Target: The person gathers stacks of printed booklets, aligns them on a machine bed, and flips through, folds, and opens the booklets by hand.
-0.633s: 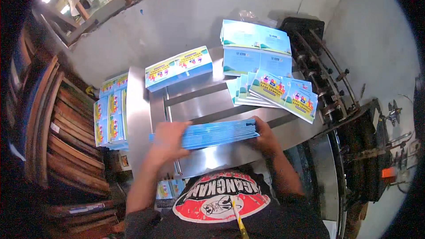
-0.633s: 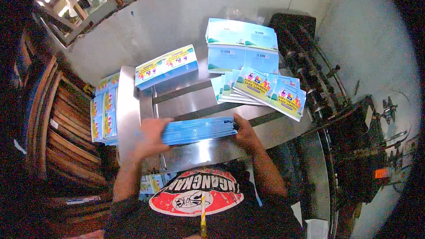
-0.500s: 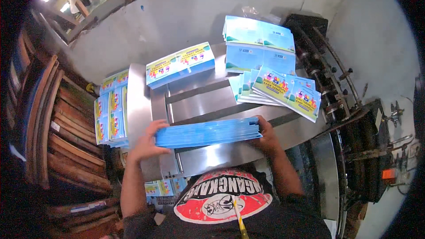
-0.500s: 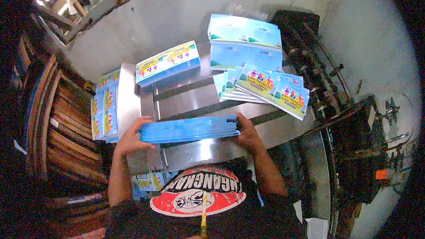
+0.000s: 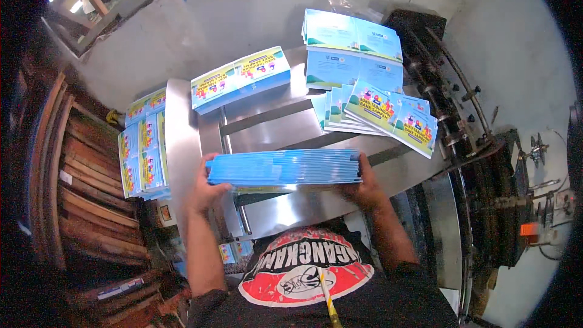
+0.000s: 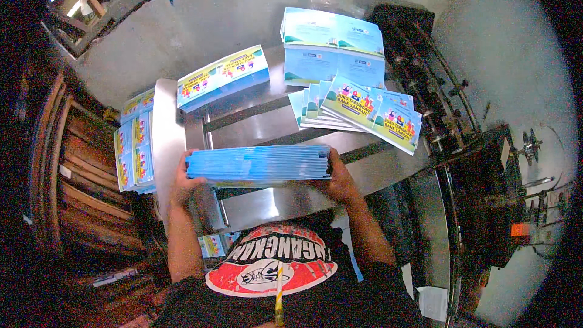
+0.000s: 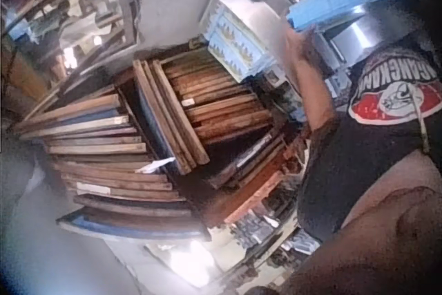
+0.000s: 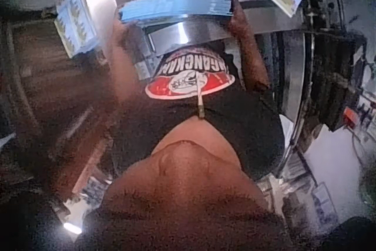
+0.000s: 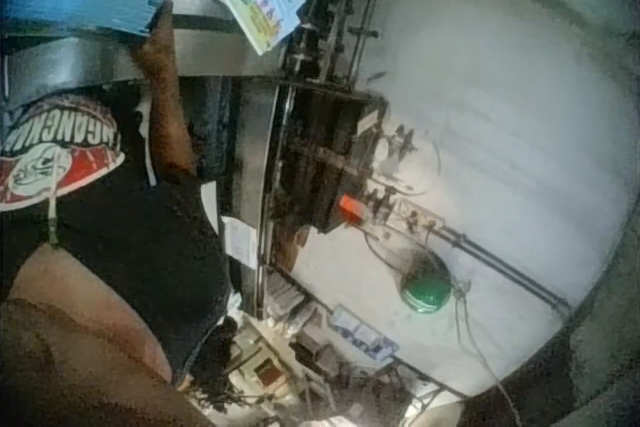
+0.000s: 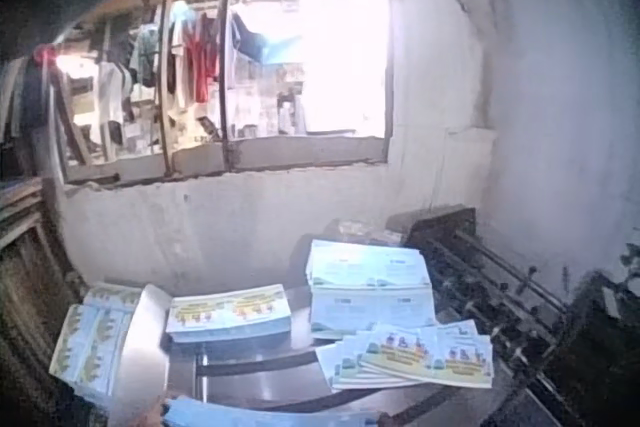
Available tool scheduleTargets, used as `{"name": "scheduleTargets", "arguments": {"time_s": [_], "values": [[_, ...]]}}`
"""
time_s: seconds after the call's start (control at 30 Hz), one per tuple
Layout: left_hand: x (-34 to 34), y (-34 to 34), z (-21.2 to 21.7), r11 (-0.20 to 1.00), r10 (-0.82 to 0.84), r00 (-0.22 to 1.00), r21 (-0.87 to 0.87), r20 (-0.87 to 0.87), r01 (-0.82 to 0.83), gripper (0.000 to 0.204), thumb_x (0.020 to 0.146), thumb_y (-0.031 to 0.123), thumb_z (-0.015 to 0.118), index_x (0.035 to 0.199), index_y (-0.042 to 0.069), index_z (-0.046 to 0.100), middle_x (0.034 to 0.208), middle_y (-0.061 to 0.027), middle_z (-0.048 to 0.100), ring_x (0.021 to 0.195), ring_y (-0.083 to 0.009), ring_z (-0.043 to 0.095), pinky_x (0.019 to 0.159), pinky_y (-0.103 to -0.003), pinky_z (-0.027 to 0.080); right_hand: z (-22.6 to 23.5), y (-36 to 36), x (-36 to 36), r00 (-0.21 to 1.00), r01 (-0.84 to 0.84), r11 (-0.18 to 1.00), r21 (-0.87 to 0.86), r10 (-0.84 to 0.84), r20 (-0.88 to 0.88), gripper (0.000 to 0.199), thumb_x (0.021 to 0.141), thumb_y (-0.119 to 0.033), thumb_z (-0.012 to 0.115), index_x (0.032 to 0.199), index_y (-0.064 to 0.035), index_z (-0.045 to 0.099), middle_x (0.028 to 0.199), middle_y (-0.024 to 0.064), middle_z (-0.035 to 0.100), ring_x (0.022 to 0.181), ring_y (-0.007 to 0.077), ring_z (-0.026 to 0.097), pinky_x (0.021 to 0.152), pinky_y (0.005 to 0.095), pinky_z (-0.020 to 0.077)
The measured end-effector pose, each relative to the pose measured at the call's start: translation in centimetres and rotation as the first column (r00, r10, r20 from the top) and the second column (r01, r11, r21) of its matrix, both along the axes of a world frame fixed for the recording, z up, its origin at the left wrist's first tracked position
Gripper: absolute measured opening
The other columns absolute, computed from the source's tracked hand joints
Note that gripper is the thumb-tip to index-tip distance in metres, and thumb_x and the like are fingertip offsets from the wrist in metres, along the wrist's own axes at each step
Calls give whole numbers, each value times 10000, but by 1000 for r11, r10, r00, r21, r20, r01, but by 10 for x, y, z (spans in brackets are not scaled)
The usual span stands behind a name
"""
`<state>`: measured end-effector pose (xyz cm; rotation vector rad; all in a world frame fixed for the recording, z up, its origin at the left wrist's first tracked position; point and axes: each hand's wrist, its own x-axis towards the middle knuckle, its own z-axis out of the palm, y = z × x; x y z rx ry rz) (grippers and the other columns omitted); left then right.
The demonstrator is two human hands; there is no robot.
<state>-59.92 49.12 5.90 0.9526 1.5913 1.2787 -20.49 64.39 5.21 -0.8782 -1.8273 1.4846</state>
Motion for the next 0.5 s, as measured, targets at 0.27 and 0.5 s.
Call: {"name": "scheduleTargets", "arguments": {"time_s": [0.27, 0.5], "values": [[58, -16, 26, 999, 19, 989, -33, -149, -25, 1182, 574, 136, 889, 1512, 61, 172, 1433, -87, 418, 1266, -225, 458, 1077, -379, 362, 11, -3, 15, 987, -105, 978, 178, 81, 138, 1065, 775, -164, 768, 1517, -35, 15, 1581, 183, 119, 1443, 277, 198, 1148, 359, 219], [78, -31, 3, 995, 94, 981, 51, -172, -86, 1176, 602, 173, 891, 1505, 27, 151, 1532, -118, 303, 1340, -231, 387, 1095, -373, 346, -2, -36, 12, 999, -15, 998, 56, 12, 50, 997, 790, -122, 733, 1511, -3, 54, 1587, 191, 72, 1466, 271, 90, 1168, 389, 114]]}}
